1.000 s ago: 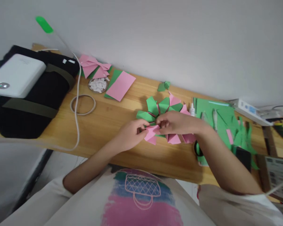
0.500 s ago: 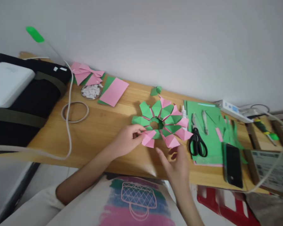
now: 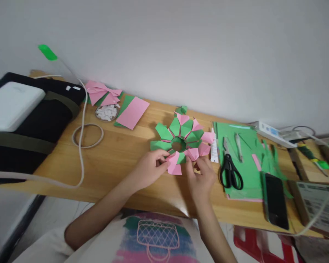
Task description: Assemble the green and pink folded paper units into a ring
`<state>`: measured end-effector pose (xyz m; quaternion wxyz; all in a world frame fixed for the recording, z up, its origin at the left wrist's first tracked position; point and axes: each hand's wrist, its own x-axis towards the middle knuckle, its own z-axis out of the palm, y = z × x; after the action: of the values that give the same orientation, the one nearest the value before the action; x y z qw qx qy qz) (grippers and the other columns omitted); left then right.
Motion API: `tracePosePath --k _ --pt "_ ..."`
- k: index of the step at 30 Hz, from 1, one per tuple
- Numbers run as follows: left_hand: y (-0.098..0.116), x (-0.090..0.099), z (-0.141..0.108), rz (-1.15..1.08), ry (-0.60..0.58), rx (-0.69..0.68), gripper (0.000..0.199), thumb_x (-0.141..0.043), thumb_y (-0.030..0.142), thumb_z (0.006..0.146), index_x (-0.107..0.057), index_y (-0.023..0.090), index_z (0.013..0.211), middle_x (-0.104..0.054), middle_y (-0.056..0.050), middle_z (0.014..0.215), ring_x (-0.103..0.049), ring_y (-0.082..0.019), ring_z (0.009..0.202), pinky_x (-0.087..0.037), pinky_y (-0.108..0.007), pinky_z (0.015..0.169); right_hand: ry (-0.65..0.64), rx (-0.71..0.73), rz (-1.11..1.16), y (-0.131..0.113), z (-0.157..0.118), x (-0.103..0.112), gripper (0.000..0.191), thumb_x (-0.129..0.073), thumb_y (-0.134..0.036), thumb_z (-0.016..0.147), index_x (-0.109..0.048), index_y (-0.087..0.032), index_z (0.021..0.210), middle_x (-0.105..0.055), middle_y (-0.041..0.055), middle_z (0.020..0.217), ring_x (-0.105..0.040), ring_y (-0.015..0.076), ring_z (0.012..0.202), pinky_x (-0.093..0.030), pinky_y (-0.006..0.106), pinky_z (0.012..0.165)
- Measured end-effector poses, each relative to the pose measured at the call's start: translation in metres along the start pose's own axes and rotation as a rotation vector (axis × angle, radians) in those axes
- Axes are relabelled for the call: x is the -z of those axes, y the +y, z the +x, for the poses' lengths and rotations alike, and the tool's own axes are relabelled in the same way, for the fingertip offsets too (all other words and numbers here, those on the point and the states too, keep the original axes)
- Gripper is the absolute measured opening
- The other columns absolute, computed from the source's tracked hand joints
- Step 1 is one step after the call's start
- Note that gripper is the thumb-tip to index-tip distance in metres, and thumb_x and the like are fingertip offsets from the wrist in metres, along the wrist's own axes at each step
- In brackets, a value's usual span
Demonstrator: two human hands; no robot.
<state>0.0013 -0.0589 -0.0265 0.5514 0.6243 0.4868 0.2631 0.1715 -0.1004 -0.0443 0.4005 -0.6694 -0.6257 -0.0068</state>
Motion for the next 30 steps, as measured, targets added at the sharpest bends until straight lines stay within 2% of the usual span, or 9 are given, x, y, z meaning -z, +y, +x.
tracePosePath --k 6,16,21,23,25,30 --pt "0.003 0.000 0.002 0.133 0.075 0.005 0.023 -0.056 0.020 0.082 -0.067 0.016 0.102 -0.066 0.000 0.072 -0.055 -0.012 0.060 -0.038 -0.023 0.056 -0.052 -0.017 0.006 0.003 0.004 0.002 0.027 -0.058 -0.021 0.087 -0.053 -0.019 0.061 -0.045 -0.0025 0.060 -0.041 0.0116 0.053 -0.031 0.025 0.051" --pt "0.009 0.003 0.008 0.172 0.034 -0.020 0.014 -0.058 0.023 0.083 -0.067 0.017 0.093 -0.062 0.003 0.069 -0.051 -0.010 0.056 -0.036 -0.022 0.052 -0.028 -0.022 0.003 0.002 0.004 0.002 0.025 -0.059 -0.018 0.086 -0.053 -0.019 0.062 -0.049 -0.0021 0.060 -0.044 0.0116 0.054 -0.032 0.025 0.052" --pt "0.015 -0.001 0.002 0.207 0.001 0.024 0.043 -0.070 0.018 0.070 -0.063 0.020 0.112 -0.060 0.005 0.070 -0.052 -0.011 0.058 -0.038 -0.022 0.055 0.000 -0.043 0.015 0.000 0.004 0.001 0.027 -0.060 -0.016 0.085 -0.050 -0.019 0.061 -0.047 -0.0032 0.059 -0.043 0.0104 0.053 -0.032 0.024 0.051" --pt "0.016 -0.001 0.001 0.214 -0.012 0.051 0.047 -0.071 0.016 0.068 -0.062 0.020 0.115 -0.060 0.005 0.071 -0.052 -0.011 0.059 -0.038 -0.022 0.055 -0.002 -0.049 0.025 0.000 0.005 0.001 0.027 -0.061 -0.015 0.085 -0.050 -0.019 0.061 -0.047 -0.0035 0.060 -0.043 0.0102 0.053 -0.032 0.024 0.052" --pt "0.016 0.000 0.001 0.205 -0.023 0.081 0.045 -0.071 0.016 0.068 -0.063 0.020 0.112 -0.058 0.006 0.067 -0.051 -0.010 0.057 -0.037 -0.022 0.055 -0.012 -0.059 0.044 0.000 0.005 0.001 0.026 -0.062 -0.015 0.084 -0.050 -0.019 0.061 -0.046 -0.0040 0.059 -0.043 0.0100 0.053 -0.033 0.024 0.052" --pt "0.017 0.003 0.003 0.167 -0.066 0.078 0.014 -0.064 0.012 0.071 -0.067 0.017 0.084 -0.053 0.007 0.061 -0.045 -0.008 0.054 -0.035 -0.021 0.054 -0.029 -0.117 0.107 0.001 0.005 0.002 0.025 -0.063 -0.017 0.085 -0.052 -0.019 0.063 -0.044 -0.0052 0.059 -0.043 0.0095 0.053 -0.033 0.022 0.052"
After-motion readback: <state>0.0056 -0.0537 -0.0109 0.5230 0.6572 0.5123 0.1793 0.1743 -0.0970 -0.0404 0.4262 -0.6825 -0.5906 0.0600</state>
